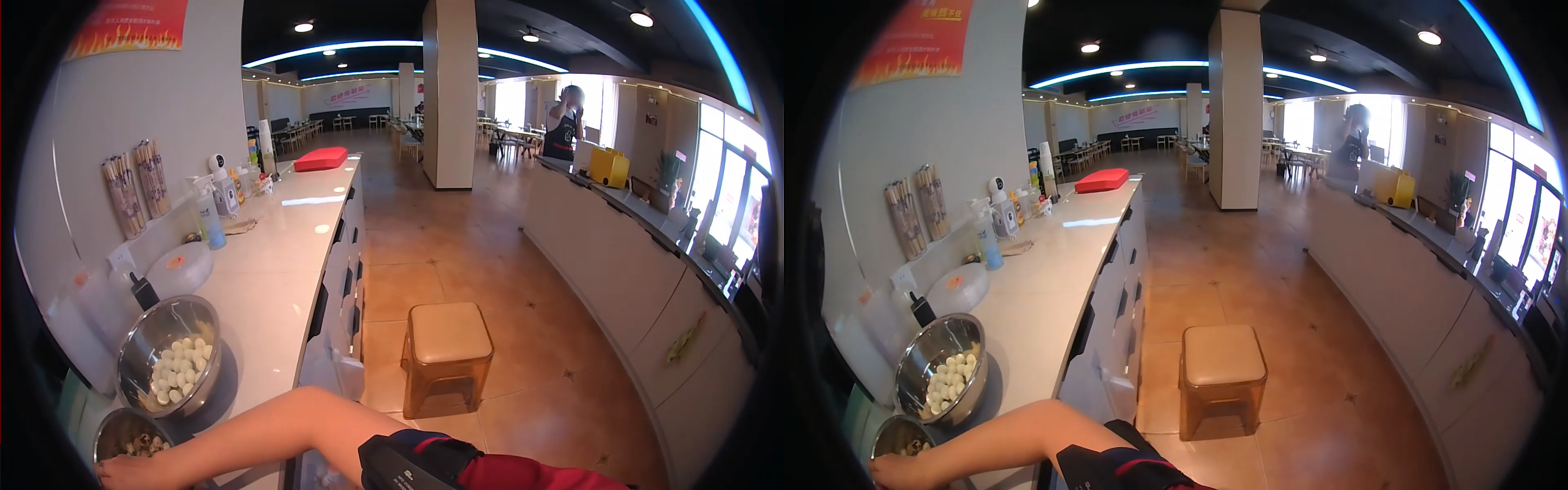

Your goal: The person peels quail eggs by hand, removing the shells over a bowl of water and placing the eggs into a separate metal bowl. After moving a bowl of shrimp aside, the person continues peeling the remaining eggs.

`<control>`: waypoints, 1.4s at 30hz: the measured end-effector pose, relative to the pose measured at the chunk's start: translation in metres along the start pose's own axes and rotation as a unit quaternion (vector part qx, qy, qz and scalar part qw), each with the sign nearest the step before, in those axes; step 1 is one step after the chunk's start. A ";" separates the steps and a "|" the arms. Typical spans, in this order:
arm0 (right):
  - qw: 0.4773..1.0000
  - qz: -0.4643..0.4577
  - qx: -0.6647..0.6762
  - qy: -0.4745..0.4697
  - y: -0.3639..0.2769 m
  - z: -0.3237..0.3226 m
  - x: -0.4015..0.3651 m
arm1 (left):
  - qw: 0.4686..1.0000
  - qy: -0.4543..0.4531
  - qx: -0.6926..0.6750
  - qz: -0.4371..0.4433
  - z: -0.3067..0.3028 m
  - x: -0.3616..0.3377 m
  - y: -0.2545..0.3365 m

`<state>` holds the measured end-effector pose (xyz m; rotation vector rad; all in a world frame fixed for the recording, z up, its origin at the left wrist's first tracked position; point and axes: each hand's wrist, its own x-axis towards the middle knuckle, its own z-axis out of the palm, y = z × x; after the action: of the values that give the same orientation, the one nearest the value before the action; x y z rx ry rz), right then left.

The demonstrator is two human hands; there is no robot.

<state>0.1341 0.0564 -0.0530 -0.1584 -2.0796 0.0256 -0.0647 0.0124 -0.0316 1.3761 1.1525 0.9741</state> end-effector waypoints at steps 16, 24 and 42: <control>0.993 0.098 0.064 0.003 -0.014 -0.013 0.016 | 0.988 -0.049 -0.130 0.070 0.028 -0.011 0.013; 0.995 0.074 0.044 -0.056 -0.023 -0.028 0.025 | 0.982 -0.114 -0.153 -0.013 0.036 -0.014 0.027; 0.995 0.091 0.042 -0.017 -0.027 -0.035 0.027 | 0.981 -0.052 -0.168 0.081 0.039 -0.016 0.027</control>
<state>0.1489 0.0314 -0.0101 -0.2964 -2.0891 0.2273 -0.0266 -0.0112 -0.0091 1.2416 0.7657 1.1412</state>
